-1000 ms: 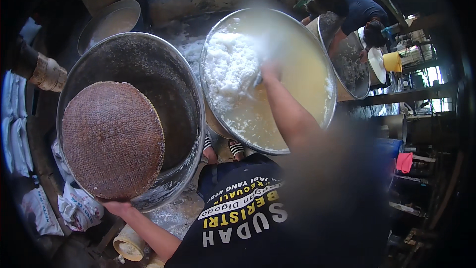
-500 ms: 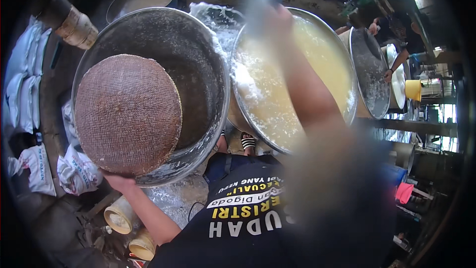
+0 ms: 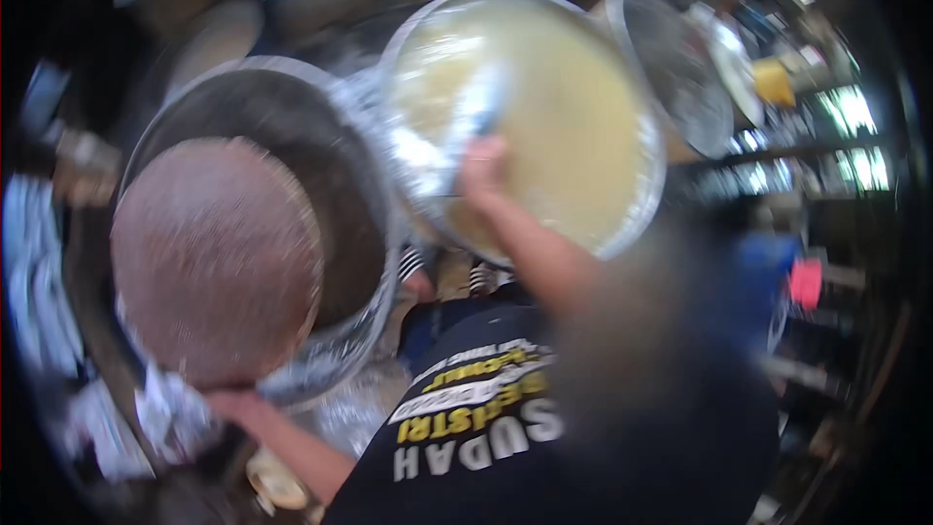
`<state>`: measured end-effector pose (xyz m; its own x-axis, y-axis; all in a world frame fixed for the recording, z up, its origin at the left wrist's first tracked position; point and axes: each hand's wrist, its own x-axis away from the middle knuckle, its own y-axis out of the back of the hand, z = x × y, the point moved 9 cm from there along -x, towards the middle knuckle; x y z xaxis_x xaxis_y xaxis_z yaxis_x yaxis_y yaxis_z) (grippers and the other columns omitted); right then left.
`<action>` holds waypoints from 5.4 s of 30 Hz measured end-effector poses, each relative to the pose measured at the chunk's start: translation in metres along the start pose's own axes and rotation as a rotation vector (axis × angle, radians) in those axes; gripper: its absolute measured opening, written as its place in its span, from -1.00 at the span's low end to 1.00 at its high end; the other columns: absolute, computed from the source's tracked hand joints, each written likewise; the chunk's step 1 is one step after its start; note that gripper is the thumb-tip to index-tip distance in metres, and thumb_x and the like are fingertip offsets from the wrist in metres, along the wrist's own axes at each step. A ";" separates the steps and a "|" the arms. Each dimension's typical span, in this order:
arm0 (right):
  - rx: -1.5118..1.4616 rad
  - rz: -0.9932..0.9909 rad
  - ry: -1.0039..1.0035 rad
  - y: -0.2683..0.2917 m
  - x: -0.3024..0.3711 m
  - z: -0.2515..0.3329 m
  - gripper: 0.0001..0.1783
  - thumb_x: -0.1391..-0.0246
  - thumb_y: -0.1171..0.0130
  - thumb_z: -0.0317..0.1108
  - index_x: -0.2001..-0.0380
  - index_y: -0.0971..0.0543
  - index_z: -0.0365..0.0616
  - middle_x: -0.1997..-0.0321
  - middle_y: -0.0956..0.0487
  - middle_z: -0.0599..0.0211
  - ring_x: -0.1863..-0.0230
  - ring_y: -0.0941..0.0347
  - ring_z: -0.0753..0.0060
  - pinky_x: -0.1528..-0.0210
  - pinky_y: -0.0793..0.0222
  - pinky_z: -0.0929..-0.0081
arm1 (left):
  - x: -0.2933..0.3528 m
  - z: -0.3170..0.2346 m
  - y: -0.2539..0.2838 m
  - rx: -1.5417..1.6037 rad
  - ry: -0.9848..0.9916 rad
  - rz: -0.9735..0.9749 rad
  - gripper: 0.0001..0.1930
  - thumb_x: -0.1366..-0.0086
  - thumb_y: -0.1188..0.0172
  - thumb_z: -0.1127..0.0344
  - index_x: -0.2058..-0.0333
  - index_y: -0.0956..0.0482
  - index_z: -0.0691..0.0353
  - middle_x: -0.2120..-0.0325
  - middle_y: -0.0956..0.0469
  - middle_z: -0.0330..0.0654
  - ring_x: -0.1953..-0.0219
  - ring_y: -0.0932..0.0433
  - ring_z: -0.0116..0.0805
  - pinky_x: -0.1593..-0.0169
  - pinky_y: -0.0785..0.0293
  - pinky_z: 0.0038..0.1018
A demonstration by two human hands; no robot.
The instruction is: The person stirs a white liquid and foam in a large metal vat with a paddle, pours liquid from a bucket into the vat, and lifts a mesh bag containing solids.
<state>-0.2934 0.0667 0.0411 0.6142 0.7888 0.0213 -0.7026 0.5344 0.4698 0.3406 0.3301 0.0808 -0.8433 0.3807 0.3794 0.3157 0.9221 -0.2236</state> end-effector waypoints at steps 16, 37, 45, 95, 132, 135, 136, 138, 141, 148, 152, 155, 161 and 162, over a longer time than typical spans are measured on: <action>-0.448 0.154 0.240 0.205 -0.017 0.020 -0.68 -0.12 -0.17 -0.15 0.33 -0.59 -0.25 0.40 -0.62 0.00 0.32 -0.59 0.08 0.19 -0.47 0.23 | 0.218 0.120 -0.244 -0.165 0.165 0.867 -0.51 -0.44 0.06 0.13 -0.22 -0.38 0.31 -0.11 -0.46 0.03 -0.14 -0.45 -0.07 -0.18 -0.37 -0.19; 0.345 -0.621 -0.743 0.707 0.602 -0.580 -0.39 -0.22 -0.17 -0.07 0.13 -0.55 -0.62 0.11 -0.60 -0.41 0.08 -0.51 -0.33 -0.09 -0.34 0.05 | 0.620 0.206 -0.309 -0.957 -1.429 1.474 -0.80 -0.33 -0.24 0.23 0.28 -0.49 0.24 0.46 -0.52 0.08 0.46 -0.53 0.09 0.35 -0.43 -0.08; 0.181 -0.549 -0.838 0.708 0.569 -0.622 -0.53 -0.14 -0.16 -0.17 0.16 -0.59 -0.49 0.16 -0.66 -0.21 0.14 -0.59 -0.13 -0.02 -0.41 0.07 | 0.622 0.306 -0.271 -1.185 -1.436 1.573 -0.88 -0.38 -0.11 0.24 0.26 -0.42 0.13 0.36 -0.56 -0.03 0.34 -0.59 0.12 0.33 -0.52 -0.03; -0.289 -0.960 -0.453 1.457 -0.299 -0.664 -0.70 -0.21 -0.20 -0.31 0.10 -0.62 -0.31 0.29 -0.67 0.31 0.29 -0.52 0.53 0.22 -0.45 0.38 | 1.541 0.977 -0.569 -1.084 -0.221 2.652 -0.39 -0.34 -0.28 0.25 -0.28 -0.31 0.32 -0.23 -0.39 0.12 -0.29 -0.39 -0.02 -0.34 -0.26 -0.22; 0.517 -1.535 -1.354 1.861 -0.032 -0.948 -0.38 -0.38 0.14 0.17 -0.16 -0.59 -0.05 0.00 -0.68 0.21 -0.04 -0.55 0.29 -0.11 -0.41 0.25 | 2.183 1.358 -0.307 -1.162 -1.703 3.494 -0.67 -0.30 -0.08 0.16 0.10 -0.68 0.21 0.07 -0.64 0.06 0.00 -0.62 0.06 0.00 -0.56 -0.14; -0.701 -1.438 -0.779 1.823 -0.173 -1.024 -0.37 -0.39 0.16 0.18 -0.16 -0.53 -0.10 -0.09 -0.62 0.15 -0.15 -0.49 0.17 -0.20 -0.36 0.10 | 2.148 1.402 -0.401 -1.326 -1.695 3.166 -0.80 -0.25 -0.12 0.31 0.28 -0.70 0.21 0.27 -0.70 0.04 0.20 -0.70 0.06 0.15 -0.62 -0.09; -1.007 -1.276 -0.527 1.814 -0.245 -1.009 -0.36 -0.39 0.17 0.18 -0.17 -0.52 -0.11 -0.12 -0.60 0.13 -0.18 -0.47 0.12 -0.23 -0.35 0.05 | 2.136 1.402 -0.424 -1.352 -1.806 3.145 -0.80 -0.26 -0.11 0.30 0.31 -0.70 0.20 0.30 -0.70 0.04 0.20 -0.70 0.05 0.16 -0.62 -0.09; -1.266 -1.115 -0.198 1.803 -0.320 -0.940 -0.35 -0.39 0.18 0.19 -0.17 -0.48 -0.14 -0.18 -0.56 0.09 -0.25 -0.43 0.04 -0.29 -0.32 -0.04 | 2.148 1.353 -0.439 -1.115 -2.174 3.278 -0.78 -0.28 -0.10 0.29 0.35 -0.71 0.20 0.34 -0.69 0.06 0.21 -0.70 0.01 0.17 -0.62 -0.09; -1.422 -1.124 -0.051 1.779 -0.415 -0.881 -0.40 -0.37 0.08 0.16 -0.11 -0.50 -0.14 -0.13 -0.58 0.03 -0.18 -0.49 0.03 -0.22 -0.40 -0.02 | 2.113 1.349 -0.541 -1.717 -1.656 2.918 -0.68 -0.24 -0.09 0.18 0.16 -0.72 0.14 0.15 -0.66 0.11 0.03 -0.64 0.11 -0.05 -0.54 -0.09; -0.032 -0.632 -0.627 1.667 -0.492 -0.933 -0.70 -0.09 -0.35 -0.15 0.25 -0.67 -0.16 0.23 -0.69 0.12 0.20 -0.65 0.19 0.11 -0.55 0.29 | 1.994 1.255 -0.703 -1.526 -1.210 2.624 -0.48 -0.32 -0.06 -0.08 0.01 -0.61 0.24 0.08 -0.64 0.15 0.02 -0.61 0.12 0.03 -0.48 -0.06; 0.171 -1.060 -0.631 1.840 -0.403 -0.781 -0.63 -0.18 -0.27 -0.12 0.09 -0.62 -0.16 0.11 -0.67 0.05 0.02 -0.62 0.04 -0.04 -0.50 0.28 | 1.825 1.244 -0.765 -1.789 -0.623 2.351 -0.64 -0.31 -0.19 0.08 0.08 -0.59 0.22 0.34 -0.64 0.02 0.38 -0.60 -0.07 0.30 -0.50 -0.15; 0.963 -1.502 -0.214 1.983 -0.323 -0.576 -0.66 -0.14 -0.27 -0.24 0.06 -0.57 -0.17 0.10 -0.61 0.02 0.03 -0.54 -0.06 -0.04 -0.43 0.13 | 1.705 1.213 -0.775 -2.035 -0.290 1.638 -0.75 -0.29 -0.22 0.16 0.12 -0.62 0.12 0.45 -0.61 -0.09 0.46 -0.56 -0.17 0.44 -0.43 -0.18; 1.705 -1.349 -0.541 2.203 -0.176 -0.460 -0.36 -0.36 -0.03 0.03 -0.25 -0.42 -0.30 -0.27 -0.45 -0.06 -0.36 -0.29 -0.09 -0.40 -0.16 0.16 | 1.673 1.224 -0.780 -2.066 -0.250 1.621 -0.79 -0.24 -0.22 0.19 0.22 -0.66 0.14 0.44 -0.64 -0.08 0.40 -0.60 -0.14 0.38 -0.48 -0.18; 1.577 -1.334 -0.663 2.214 -0.184 -0.495 -0.36 -0.36 -0.04 0.03 -0.24 -0.42 -0.30 -0.27 -0.46 -0.05 -0.34 -0.30 -0.07 -0.38 -0.18 0.17 | 1.674 1.230 -0.787 -2.057 -0.290 1.665 -0.79 -0.24 -0.22 0.19 0.24 -0.66 0.15 0.43 -0.64 -0.07 0.38 -0.61 -0.13 0.36 -0.49 -0.18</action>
<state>-2.1400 1.2556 0.6404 0.6018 -0.1144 -0.7904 0.7135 -0.3676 0.5965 -1.8545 0.1570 -0.2127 0.3141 0.5626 0.7647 0.0469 -0.8137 0.5793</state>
